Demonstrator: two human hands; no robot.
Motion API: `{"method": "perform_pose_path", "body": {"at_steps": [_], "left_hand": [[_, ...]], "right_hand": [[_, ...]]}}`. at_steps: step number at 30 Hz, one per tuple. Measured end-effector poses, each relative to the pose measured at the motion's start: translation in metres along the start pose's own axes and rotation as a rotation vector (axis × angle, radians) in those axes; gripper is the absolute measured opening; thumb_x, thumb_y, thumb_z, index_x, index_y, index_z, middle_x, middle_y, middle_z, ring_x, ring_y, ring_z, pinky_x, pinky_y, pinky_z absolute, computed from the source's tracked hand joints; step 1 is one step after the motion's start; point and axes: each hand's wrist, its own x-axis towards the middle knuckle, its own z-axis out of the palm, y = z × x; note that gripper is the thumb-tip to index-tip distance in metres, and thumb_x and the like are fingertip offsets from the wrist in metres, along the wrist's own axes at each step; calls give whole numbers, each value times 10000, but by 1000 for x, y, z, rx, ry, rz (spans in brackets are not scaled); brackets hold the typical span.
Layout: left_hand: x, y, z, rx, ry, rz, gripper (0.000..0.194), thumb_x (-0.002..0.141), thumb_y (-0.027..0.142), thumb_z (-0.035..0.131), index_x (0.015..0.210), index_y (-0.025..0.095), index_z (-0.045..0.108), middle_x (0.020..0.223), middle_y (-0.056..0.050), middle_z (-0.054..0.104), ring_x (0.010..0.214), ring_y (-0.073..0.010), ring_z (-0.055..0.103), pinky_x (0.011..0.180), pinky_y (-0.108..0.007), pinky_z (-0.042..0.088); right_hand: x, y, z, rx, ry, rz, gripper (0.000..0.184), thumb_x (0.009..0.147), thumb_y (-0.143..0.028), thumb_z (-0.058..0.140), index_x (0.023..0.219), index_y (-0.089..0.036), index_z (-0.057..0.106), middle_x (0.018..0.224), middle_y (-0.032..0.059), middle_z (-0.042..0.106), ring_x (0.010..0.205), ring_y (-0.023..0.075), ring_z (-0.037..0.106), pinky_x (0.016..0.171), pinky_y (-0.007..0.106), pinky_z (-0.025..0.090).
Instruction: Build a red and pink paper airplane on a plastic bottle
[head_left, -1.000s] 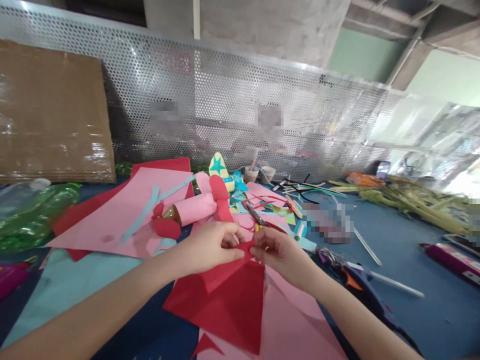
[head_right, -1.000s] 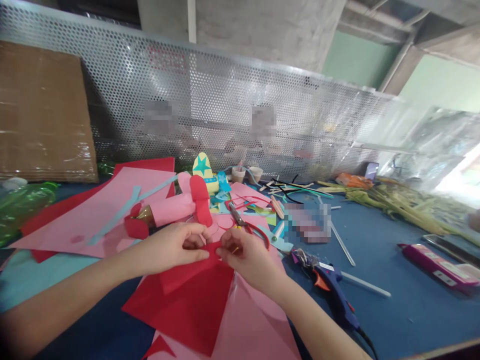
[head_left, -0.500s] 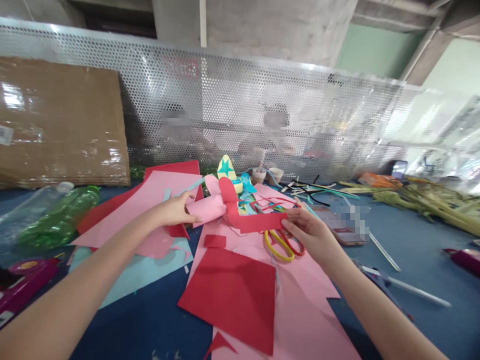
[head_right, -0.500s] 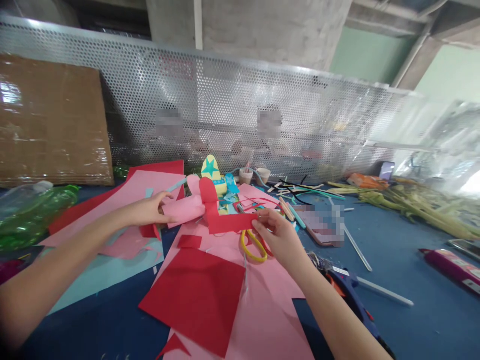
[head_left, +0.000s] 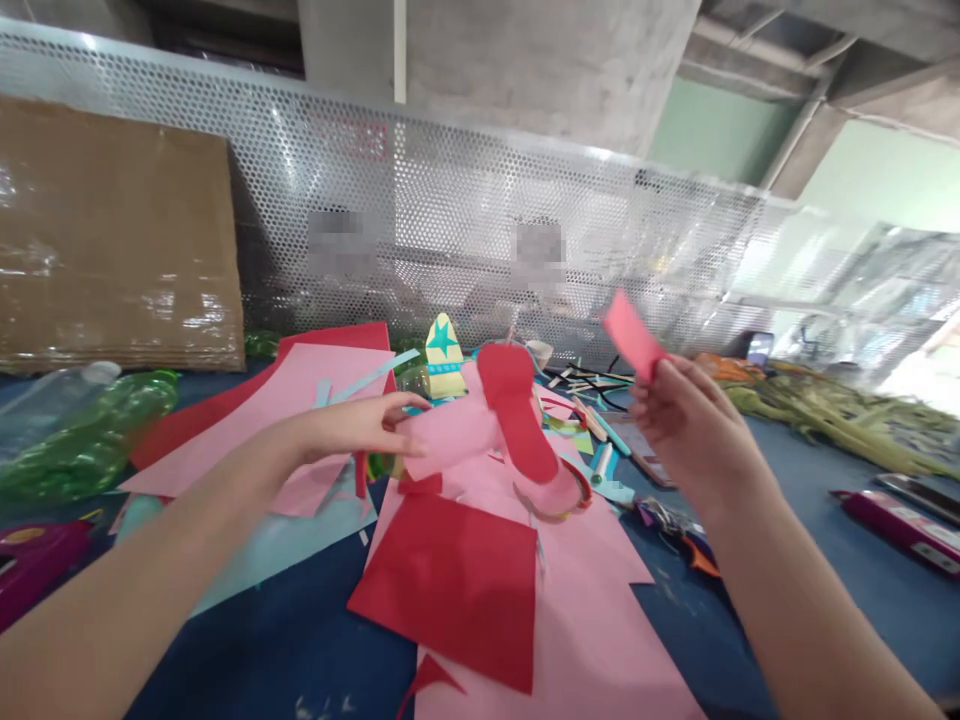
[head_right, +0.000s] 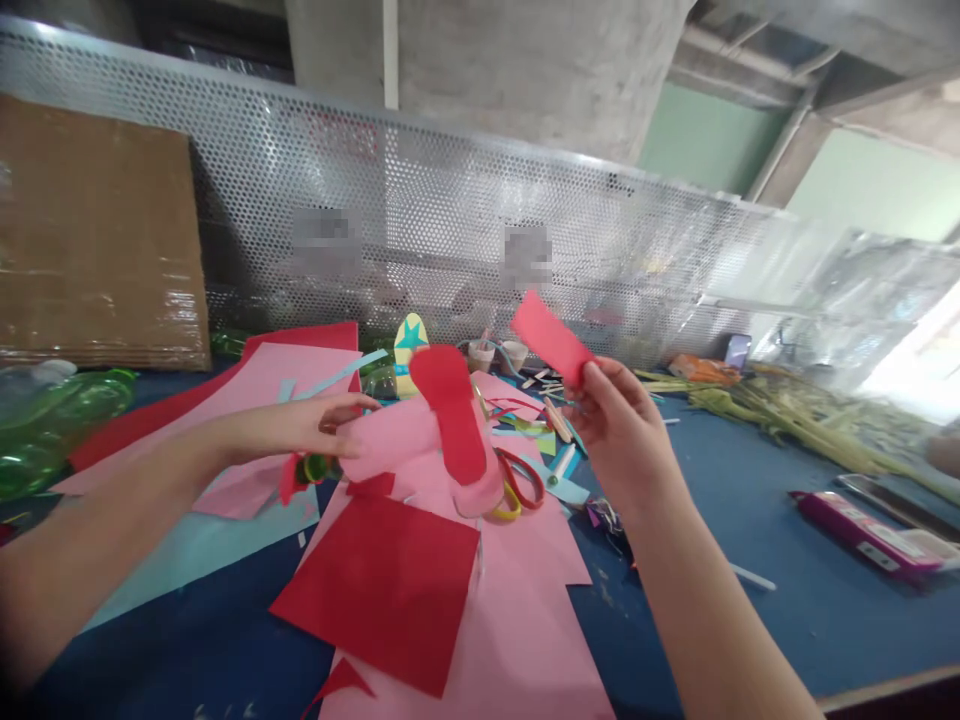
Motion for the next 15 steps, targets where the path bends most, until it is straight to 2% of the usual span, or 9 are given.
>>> {"method": "perform_pose_path", "body": {"at_steps": [2, 5, 7, 9, 12, 15], "left_hand": [[1, 8, 11, 89, -85, 9, 713, 688, 493, 683, 1306, 242, 431, 1222, -95, 603, 1068, -277, 607, 862, -334, 467], [5, 13, 27, 239, -134, 41, 711, 663, 473, 697, 1296, 246, 464, 1317, -106, 546, 1070, -285, 608, 872, -336, 465], [8, 13, 32, 304, -128, 79, 724, 652, 476, 699, 1301, 242, 480, 1328, -103, 543, 1112, -298, 579, 871, -336, 470], [9, 11, 34, 274, -158, 130, 722, 667, 450, 693, 1326, 257, 469, 1285, -77, 583, 1118, -293, 574, 858, -326, 483], [10, 6, 32, 141, -224, 213, 784, 655, 354, 723, 1374, 306, 413, 1271, -28, 597, 1109, -267, 585, 848, -298, 497], [9, 2, 29, 12, -249, 127, 869, 637, 301, 742, 1409, 286, 344, 1271, -54, 597, 1097, -265, 601, 819, -301, 520]], "right_hand": [[2, -13, 5, 60, -40, 34, 177, 646, -322, 769, 727, -254, 628, 655, -49, 605, 605, 73, 570, 519, 152, 472], [-1, -16, 22, 8, -232, 125, 166, 623, -312, 764, 688, -250, 624, 665, -42, 587, 619, 88, 561, 542, 186, 468], [-7, -6, 34, -139, -368, 230, 176, 627, -325, 753, 705, -234, 624, 656, -46, 574, 580, 80, 531, 532, 195, 444], [-14, 10, 45, -359, -538, 305, 182, 635, -311, 733, 748, -208, 633, 627, -42, 577, 548, 85, 519, 514, 207, 416], [-21, 32, 53, -607, -631, 239, 127, 650, -270, 686, 712, -183, 618, 641, -9, 623, 613, 122, 580, 584, 243, 442], [-23, 37, 54, -722, -647, 160, 92, 667, -261, 649, 700, -181, 620, 669, 14, 658, 659, 151, 626, 650, 272, 475]]}}
